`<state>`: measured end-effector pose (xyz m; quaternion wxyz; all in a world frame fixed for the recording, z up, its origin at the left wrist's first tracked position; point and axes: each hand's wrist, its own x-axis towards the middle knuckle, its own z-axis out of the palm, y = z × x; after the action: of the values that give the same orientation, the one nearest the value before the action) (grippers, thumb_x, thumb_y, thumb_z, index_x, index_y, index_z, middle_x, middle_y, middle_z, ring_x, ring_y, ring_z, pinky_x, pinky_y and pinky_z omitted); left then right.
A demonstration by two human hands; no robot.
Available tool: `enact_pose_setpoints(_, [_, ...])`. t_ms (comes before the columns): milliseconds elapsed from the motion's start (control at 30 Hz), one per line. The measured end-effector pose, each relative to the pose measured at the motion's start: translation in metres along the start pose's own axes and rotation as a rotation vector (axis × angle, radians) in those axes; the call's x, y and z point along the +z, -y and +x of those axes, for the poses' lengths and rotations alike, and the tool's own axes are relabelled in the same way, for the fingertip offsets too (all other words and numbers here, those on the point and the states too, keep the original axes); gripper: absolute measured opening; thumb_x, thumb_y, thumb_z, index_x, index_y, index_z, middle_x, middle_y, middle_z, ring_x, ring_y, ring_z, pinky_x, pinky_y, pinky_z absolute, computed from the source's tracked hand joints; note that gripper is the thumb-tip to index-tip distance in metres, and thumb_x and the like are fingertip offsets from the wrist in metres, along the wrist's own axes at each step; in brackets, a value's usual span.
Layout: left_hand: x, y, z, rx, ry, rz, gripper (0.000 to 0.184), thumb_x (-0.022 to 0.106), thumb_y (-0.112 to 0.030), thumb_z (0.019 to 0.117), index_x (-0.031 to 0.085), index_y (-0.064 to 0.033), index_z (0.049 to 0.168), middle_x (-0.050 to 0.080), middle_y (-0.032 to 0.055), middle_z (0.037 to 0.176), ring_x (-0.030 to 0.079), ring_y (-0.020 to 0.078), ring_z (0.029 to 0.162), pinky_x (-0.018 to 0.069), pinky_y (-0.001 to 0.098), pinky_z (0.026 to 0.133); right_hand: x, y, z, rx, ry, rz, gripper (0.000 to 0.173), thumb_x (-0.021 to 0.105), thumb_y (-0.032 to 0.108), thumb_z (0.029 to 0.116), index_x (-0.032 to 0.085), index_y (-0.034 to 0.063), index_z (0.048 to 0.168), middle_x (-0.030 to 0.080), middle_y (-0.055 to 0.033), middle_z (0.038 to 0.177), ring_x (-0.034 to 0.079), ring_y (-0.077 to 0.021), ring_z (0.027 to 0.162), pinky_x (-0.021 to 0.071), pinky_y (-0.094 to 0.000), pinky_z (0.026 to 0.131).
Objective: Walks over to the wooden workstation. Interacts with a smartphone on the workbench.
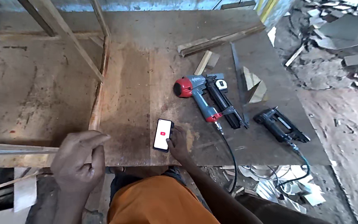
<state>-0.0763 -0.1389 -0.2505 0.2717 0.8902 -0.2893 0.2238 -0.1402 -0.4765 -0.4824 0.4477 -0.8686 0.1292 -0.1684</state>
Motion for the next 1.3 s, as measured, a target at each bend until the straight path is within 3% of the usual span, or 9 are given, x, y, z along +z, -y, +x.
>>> enact_pose_setpoints(233, [0.024,0.027,-0.095,-0.047,1.025,0.14,0.041,0.048,-0.056,0.1019,0.056,-0.0456,0.141,0.061,-0.0159,0.138,0.057,0.0082,0.129,0.0497,0.0435,0.108,0.002,-0.002,0.002,-0.008,0.01,-0.028,0.051,0.067,0.036,0.0926,0.06,0.0079,0.135,0.047,-0.0135,0.152,0.04,-0.0295,0.145,0.0417,-0.0493,0.116])
enact_pose_setpoints(333, [0.005,0.026,-0.141,-0.133,1.339,0.12,0.055,0.074,-0.048,0.0869,0.06,-0.036,0.138,0.066,-0.0031,0.132,0.063,0.0253,0.12,0.0521,0.0564,0.099,0.005,-0.003,0.002,-0.02,0.002,-0.023,0.051,0.068,0.034,0.092,0.06,0.0076,0.135,0.047,-0.0145,0.152,0.041,-0.0301,0.144,0.0418,-0.0494,0.115])
enact_pose_setpoints(400, [-0.011,0.03,-0.183,-0.156,1.363,0.089,0.065,0.085,-0.046,0.0726,0.062,-0.0365,0.133,0.069,-0.0028,0.122,0.066,0.0267,0.109,0.0555,0.0577,0.09,0.005,-0.001,0.002,-0.013,-0.001,0.001,0.05,0.068,0.031,0.0919,0.061,0.0072,0.135,0.047,-0.015,0.152,0.042,-0.0301,0.143,0.0432,-0.0483,0.114])
enact_pose_setpoints(467, [-0.028,0.028,-0.219,-0.161,1.359,0.057,0.091,0.09,-0.043,0.0644,0.05,-0.0377,0.146,0.064,-0.0036,0.135,0.065,0.0279,0.114,0.056,0.0582,0.088,0.005,0.001,0.003,-0.014,-0.006,0.007,0.049,0.068,0.03,0.0918,0.061,0.0069,0.134,0.046,-0.0158,0.152,0.044,-0.03,0.142,0.0448,-0.0475,0.112])
enact_pose_setpoints(600, [-0.05,0.007,-0.265,-0.281,1.317,-0.018,0.115,0.085,-0.039,0.0735,0.015,-0.033,0.165,0.038,0.0023,0.163,0.056,0.0309,0.133,0.0548,0.0589,0.094,0.005,0.003,0.003,-0.001,0.005,-0.019,0.05,0.067,0.031,0.0925,0.06,0.0065,0.136,0.047,-0.0166,0.152,0.041,-0.0319,0.143,0.0396,-0.0507,0.115])
enact_pose_setpoints(767, [-0.028,-0.01,-0.289,-0.45,1.008,-0.318,0.061,0.056,-0.032,0.1026,0.039,-0.0118,0.158,0.041,0.0078,0.162,0.042,0.0265,0.148,0.0391,0.0502,0.119,0.007,0.003,0.005,0.017,0.011,-0.027,0.052,0.066,0.033,0.0919,0.059,0.007,0.136,0.047,-0.016,0.152,0.041,-0.0318,0.143,0.0372,-0.0513,0.116])
enact_pose_setpoints(900, [-0.005,0.013,-0.298,-0.156,0.995,-0.309,0.077,0.065,-0.037,0.0909,0.036,-0.0169,0.159,0.032,-0.0002,0.167,0.033,0.0235,0.152,0.0355,0.0511,0.121,0.004,0.002,0.004,0.009,0.017,-0.042,0.052,0.064,0.033,0.0933,0.057,0.0055,0.137,0.048,-0.0166,0.151,0.044,-0.032,0.141,0.039,-0.0509,0.115])
enact_pose_setpoints(1167, [0.017,0.033,-0.306,-0.121,0.966,-0.449,0.097,0.076,-0.05,0.0746,0.037,-0.0192,0.158,0.032,-0.0005,0.166,0.034,0.0241,0.151,0.0335,0.0526,0.121,0.008,0.0,0.003,0.013,0.002,-0.034,0.053,0.065,0.036,0.0927,0.058,0.0067,0.136,0.048,-0.0155,0.152,0.043,-0.0305,0.141,0.0393,-0.0484,0.115])
enact_pose_setpoints(1300, [-0.006,0.009,-0.227,-0.098,0.983,-0.479,0.075,0.069,-0.04,0.0918,0.041,-0.0093,0.154,0.036,0.0053,0.165,0.035,0.0241,0.15,0.0277,0.0453,0.123,0.008,0.003,0.004,0.013,0.0,-0.034,0.053,0.064,0.034,0.0923,0.057,0.0051,0.136,0.047,-0.0165,0.152,0.042,-0.0309,0.142,0.0379,-0.0489,0.116])
